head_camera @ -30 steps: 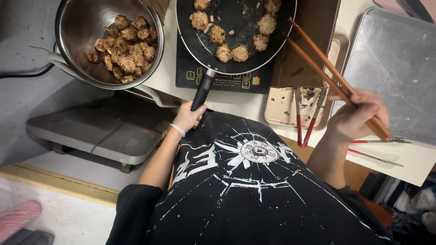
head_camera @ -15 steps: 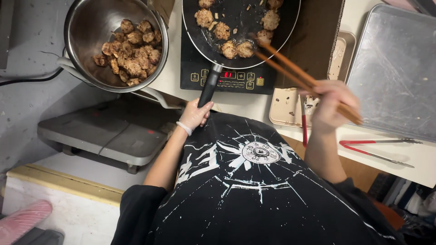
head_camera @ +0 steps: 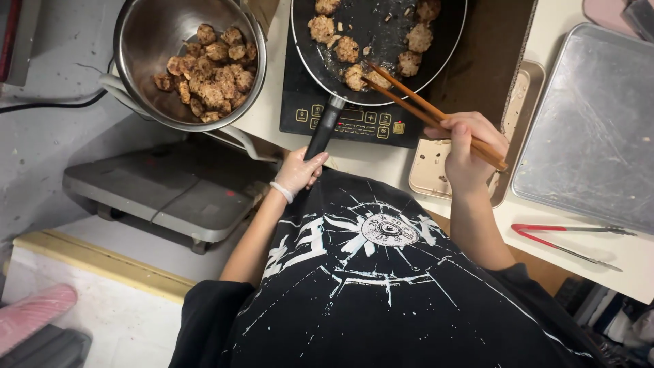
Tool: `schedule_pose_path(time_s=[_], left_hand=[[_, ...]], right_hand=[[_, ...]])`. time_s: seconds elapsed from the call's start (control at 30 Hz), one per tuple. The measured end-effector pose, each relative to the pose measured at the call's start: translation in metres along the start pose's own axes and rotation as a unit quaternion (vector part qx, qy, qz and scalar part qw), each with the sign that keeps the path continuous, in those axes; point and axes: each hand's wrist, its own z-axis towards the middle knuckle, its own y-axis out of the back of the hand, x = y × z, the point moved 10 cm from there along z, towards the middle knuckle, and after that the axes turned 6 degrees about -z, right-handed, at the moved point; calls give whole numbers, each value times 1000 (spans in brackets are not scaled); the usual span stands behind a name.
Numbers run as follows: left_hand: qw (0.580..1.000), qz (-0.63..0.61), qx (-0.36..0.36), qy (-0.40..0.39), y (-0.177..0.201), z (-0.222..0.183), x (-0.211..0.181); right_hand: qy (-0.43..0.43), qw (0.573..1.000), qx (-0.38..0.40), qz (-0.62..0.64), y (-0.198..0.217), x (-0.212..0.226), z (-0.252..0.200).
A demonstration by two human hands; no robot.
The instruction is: Frying meatballs in a pan using chopsticks and moving them to a bowl.
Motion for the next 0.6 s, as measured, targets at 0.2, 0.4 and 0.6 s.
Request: schedule_pose_path(time_s=[0.2, 0.4, 0.6], left_hand=[[1000, 18, 3, 0, -9, -5, -14], [1000, -3, -13, 27, -13, -13, -22], [999, 3, -12, 45, -14, -15, -25]], right_hand=[[-19, 1000, 18, -13, -10, -11, -1], [-40, 999, 26, -22, -11, -22, 3], [-14, 996, -4, -93, -34, -46, 24]])
